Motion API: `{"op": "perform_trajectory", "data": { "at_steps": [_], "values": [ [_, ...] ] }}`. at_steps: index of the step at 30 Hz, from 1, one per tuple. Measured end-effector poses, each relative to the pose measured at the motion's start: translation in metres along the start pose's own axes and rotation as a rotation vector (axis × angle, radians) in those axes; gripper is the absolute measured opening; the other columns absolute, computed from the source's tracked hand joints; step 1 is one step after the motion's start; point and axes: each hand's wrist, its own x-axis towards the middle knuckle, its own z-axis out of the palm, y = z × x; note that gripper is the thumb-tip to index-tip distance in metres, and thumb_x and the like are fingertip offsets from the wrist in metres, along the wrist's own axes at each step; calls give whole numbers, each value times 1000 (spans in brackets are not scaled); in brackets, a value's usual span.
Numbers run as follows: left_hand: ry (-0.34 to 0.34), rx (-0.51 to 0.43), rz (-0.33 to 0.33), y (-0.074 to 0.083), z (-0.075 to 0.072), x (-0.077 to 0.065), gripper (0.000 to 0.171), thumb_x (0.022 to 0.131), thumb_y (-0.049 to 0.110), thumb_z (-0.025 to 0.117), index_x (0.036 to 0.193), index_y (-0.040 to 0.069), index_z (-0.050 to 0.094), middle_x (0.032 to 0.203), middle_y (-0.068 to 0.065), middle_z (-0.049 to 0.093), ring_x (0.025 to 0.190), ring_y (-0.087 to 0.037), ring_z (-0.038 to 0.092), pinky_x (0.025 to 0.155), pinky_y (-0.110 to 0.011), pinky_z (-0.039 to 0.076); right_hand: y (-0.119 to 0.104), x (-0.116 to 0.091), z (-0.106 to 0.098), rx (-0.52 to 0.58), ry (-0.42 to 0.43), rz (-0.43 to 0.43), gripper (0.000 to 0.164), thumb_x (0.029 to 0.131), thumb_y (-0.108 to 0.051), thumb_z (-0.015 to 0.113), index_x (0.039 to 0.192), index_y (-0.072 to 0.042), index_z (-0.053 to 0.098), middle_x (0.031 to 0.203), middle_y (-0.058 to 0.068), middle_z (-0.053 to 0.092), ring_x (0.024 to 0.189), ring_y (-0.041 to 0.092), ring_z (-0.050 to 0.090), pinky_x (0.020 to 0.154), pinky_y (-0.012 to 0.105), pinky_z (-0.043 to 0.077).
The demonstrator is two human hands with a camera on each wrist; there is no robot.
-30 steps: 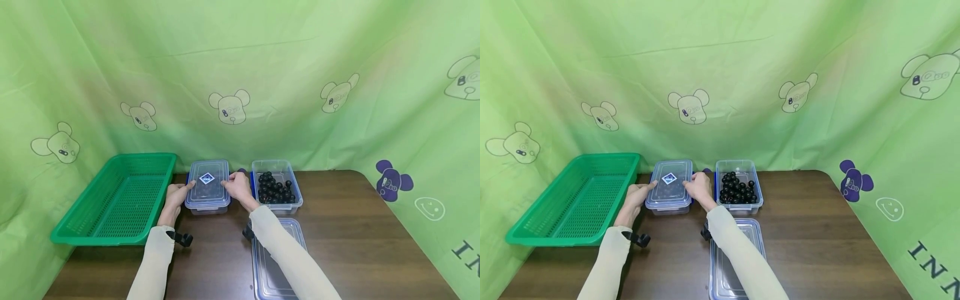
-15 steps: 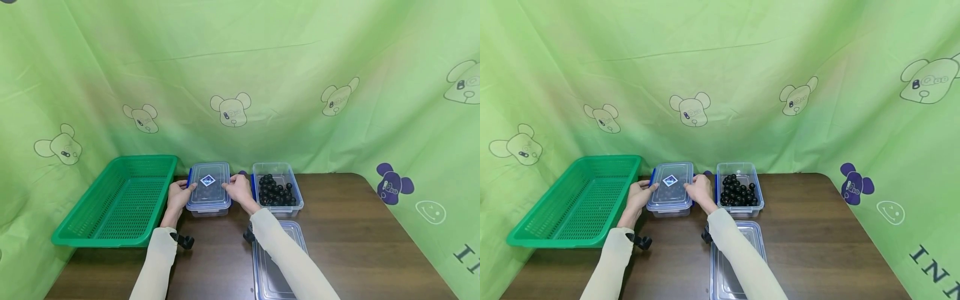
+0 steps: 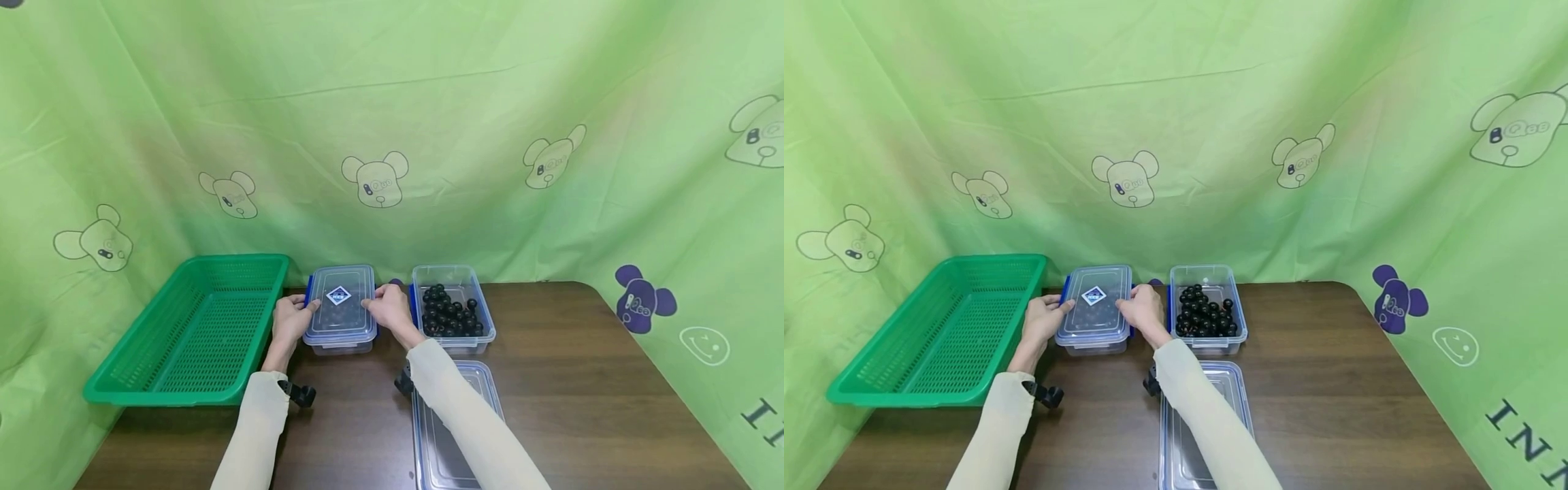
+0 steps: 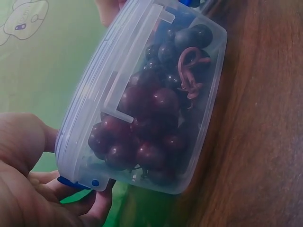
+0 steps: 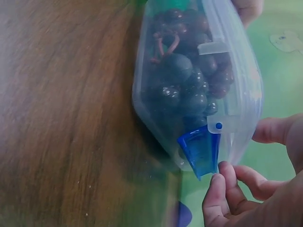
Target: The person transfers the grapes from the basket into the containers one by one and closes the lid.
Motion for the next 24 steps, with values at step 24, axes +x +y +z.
{"op": "perform_trajectory", "data": {
  "at_steps": [24],
  "values": [
    [45,57,32,1,6,-4,43,104,20,65,138,-6,61,139,-30,66,126,-41,68,107,-54,56,4,-6,1,-45,-52,-29,48,100,-28,70,133,5,57,129,24,65,114,35,65,100,48,56]
  ]
}}
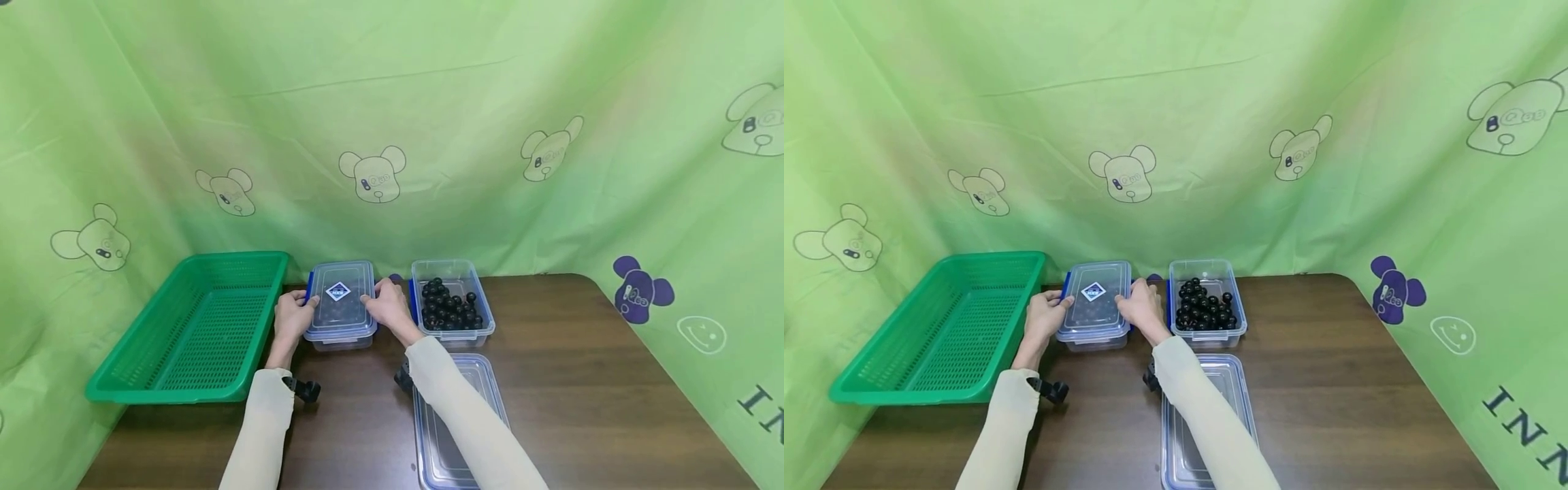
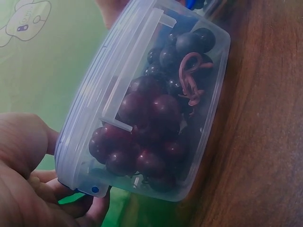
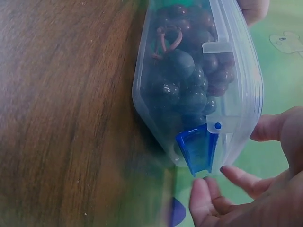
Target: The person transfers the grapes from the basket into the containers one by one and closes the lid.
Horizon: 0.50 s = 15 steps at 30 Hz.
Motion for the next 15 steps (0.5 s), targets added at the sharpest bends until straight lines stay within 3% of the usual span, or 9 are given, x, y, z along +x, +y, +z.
{"op": "perform_trajectory", "data": {
  "at_steps": [3,6,8,10,15],
  "values": [
    [0,4,4,-1,-1,0,43,104,19,66,138,-6,61,138,-30,66,125,-41,68,106,-54,56,-1,1,0,0,-40,41,70,102,-31,67,152,11,41,148,30,56,135,41,58,114,52,50],
    [-7,7,-1,-2,-2,1,44,103,20,66,139,-6,61,138,-30,67,123,-41,69,104,-54,57,-2,1,-1,-8,-80,79,81,104,-34,63,159,13,27,156,32,48,143,44,52,118,53,46],
    [-6,10,3,-2,-2,1,45,103,20,66,139,-6,62,137,-30,67,122,-41,69,103,-54,57,-2,0,-3,-14,-95,90,76,103,-35,64,155,13,35,150,31,54,135,41,58,114,52,50],
    [-8,9,3,-2,-2,1,45,103,21,66,139,-6,61,138,-30,66,124,-41,68,104,-54,57,-2,1,-5,-15,-107,97,70,103,-36,65,149,12,43,139,28,61,112,35,66,97,47,57],
    [-10,9,1,-1,-1,1,45,103,21,67,139,-5,61,139,-30,66,127,-41,67,107,-53,56,-1,1,-10,69,-174,156,67,103,-37,66,149,7,44,142,23,57,109,31,66,78,44,62]
  ]
}}
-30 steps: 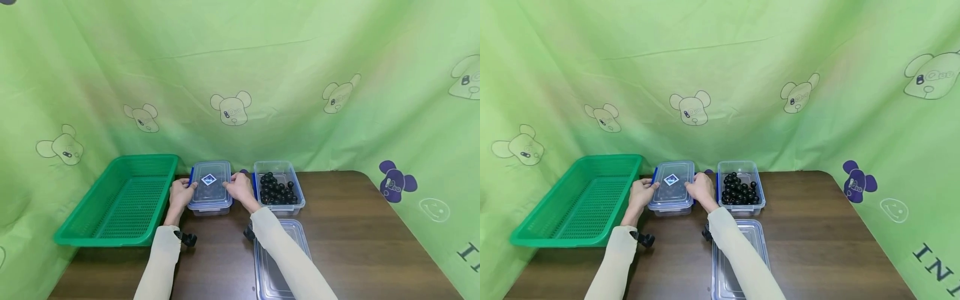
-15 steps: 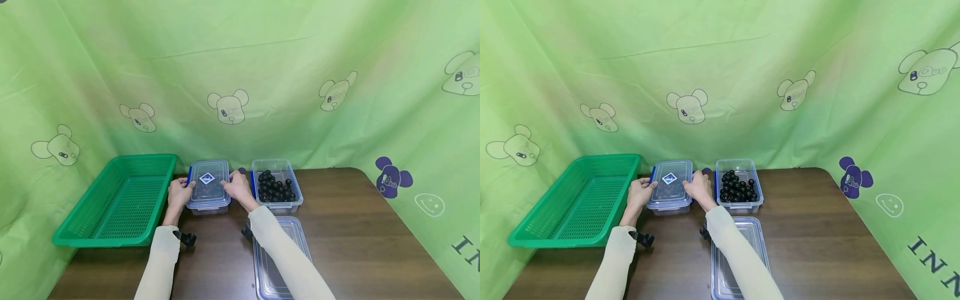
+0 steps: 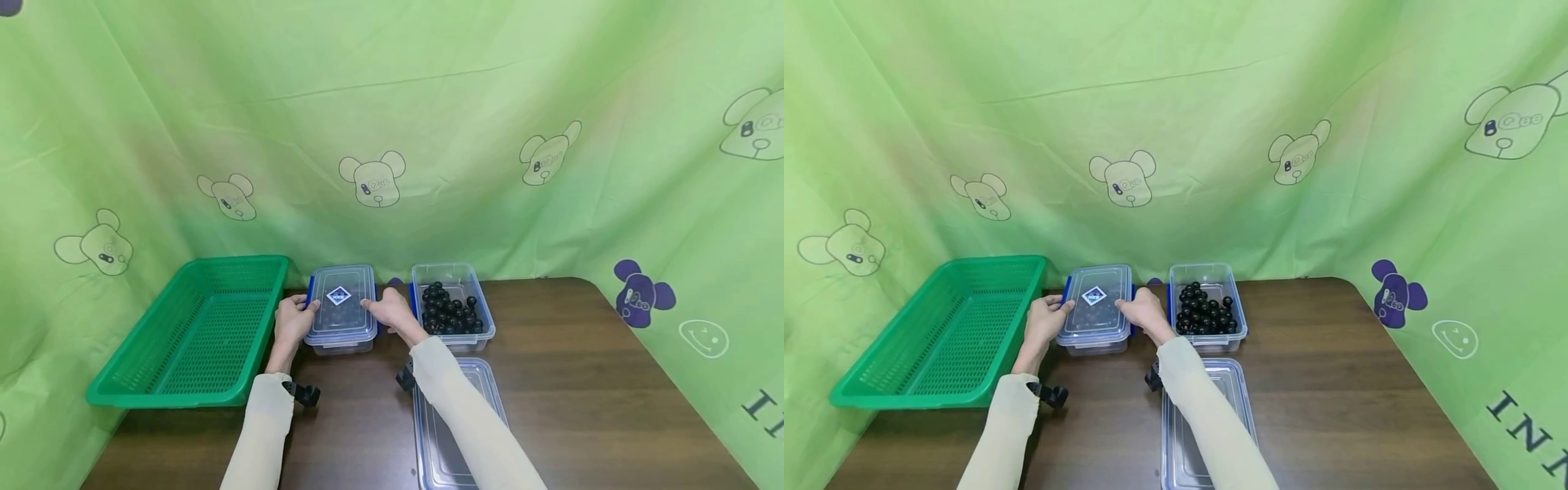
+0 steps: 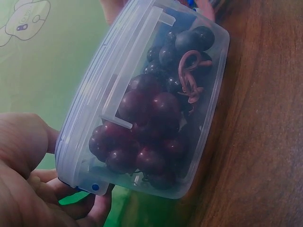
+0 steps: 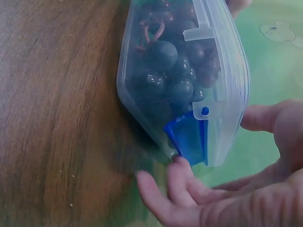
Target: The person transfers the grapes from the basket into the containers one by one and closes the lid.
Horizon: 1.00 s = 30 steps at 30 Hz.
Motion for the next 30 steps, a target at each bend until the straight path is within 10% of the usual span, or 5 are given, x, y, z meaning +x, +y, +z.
{"op": "perform_trajectory", "data": {
  "at_steps": [14,24,30],
  "values": [
    [-21,-59,-16,-2,-2,-2,48,104,21,65,142,-7,57,142,-31,63,126,-42,67,105,-54,56,8,-1,-1,262,-108,63,59,103,-35,68,138,5,41,135,24,49,120,41,62,75,48,67],
    [-16,-63,-12,-1,0,-3,48,104,21,66,142,-6,58,142,-30,64,125,-42,68,105,-54,56,6,8,17,-203,162,-195,45,105,-33,61,66,-10,61,62,7,60,51,23,61,50,37,55],
    [-3,-51,3,-2,0,-2,47,103,20,67,142,-6,59,139,-30,65,122,-41,70,102,-52,57,-3,-6,18,-296,202,-210,52,107,-30,58,57,-14,50,57,5,53,57,24,56,57,39,50]
  ]
}}
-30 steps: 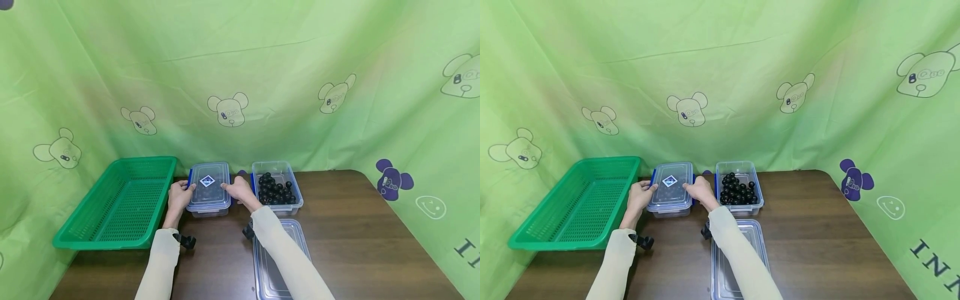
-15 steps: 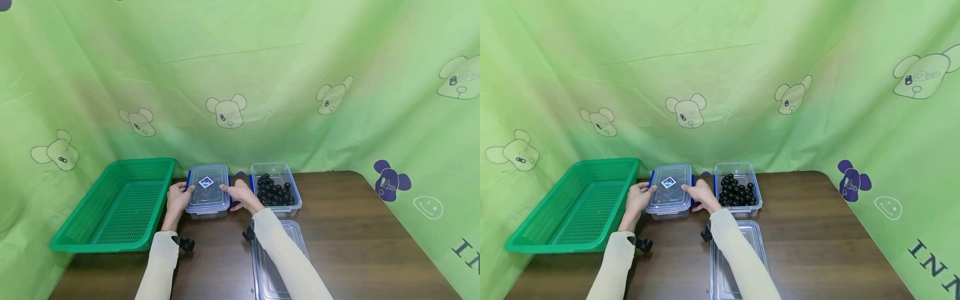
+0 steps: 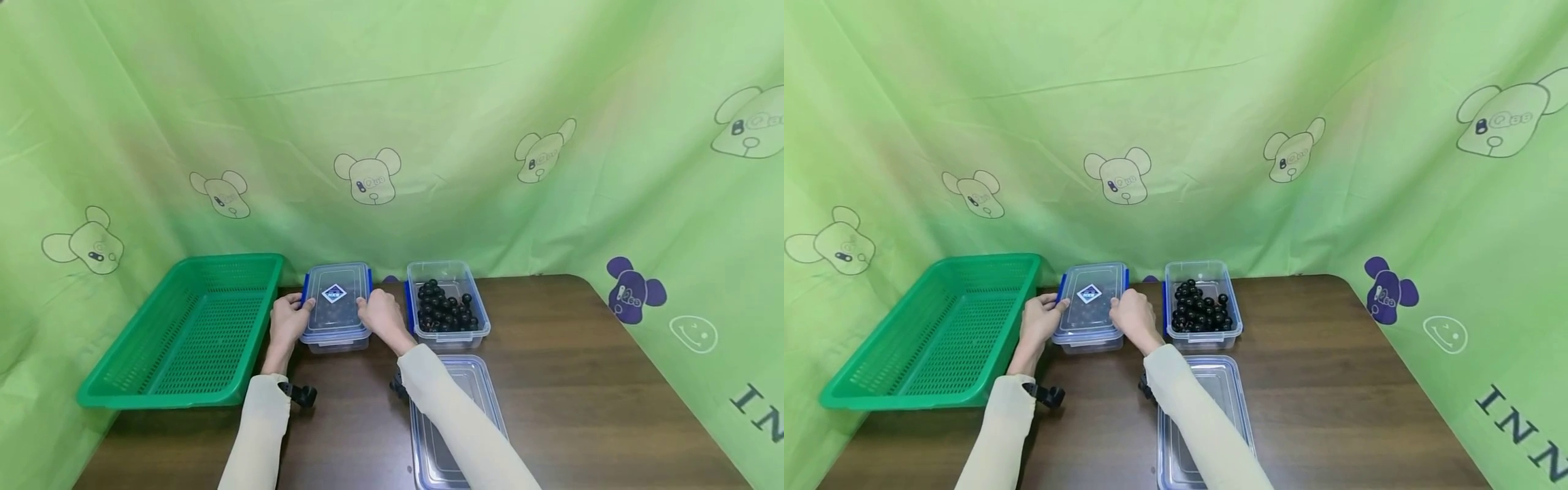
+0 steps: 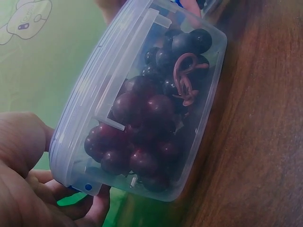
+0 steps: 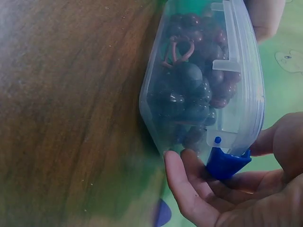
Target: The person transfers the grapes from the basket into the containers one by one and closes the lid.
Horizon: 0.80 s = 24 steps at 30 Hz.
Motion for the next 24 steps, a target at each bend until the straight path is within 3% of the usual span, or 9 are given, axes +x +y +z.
{"op": "perform_trajectory", "data": {
  "at_steps": [10,24],
  "values": [
    [5,6,3,0,1,0,48,103,20,67,143,-6,59,141,-31,64,126,-42,67,104,-54,56,-4,-1,-4,-54,-23,14,51,108,-35,57,61,-16,51,60,3,49,56,23,54,54,36,45],
    [3,-4,9,-2,1,0,48,103,21,67,143,-5,59,140,-30,65,125,-41,68,104,-53,56,-6,-3,-7,-37,-53,20,54,108,-32,56,58,-15,51,54,0,46,49,19,47,47,32,39]
  ]
}}
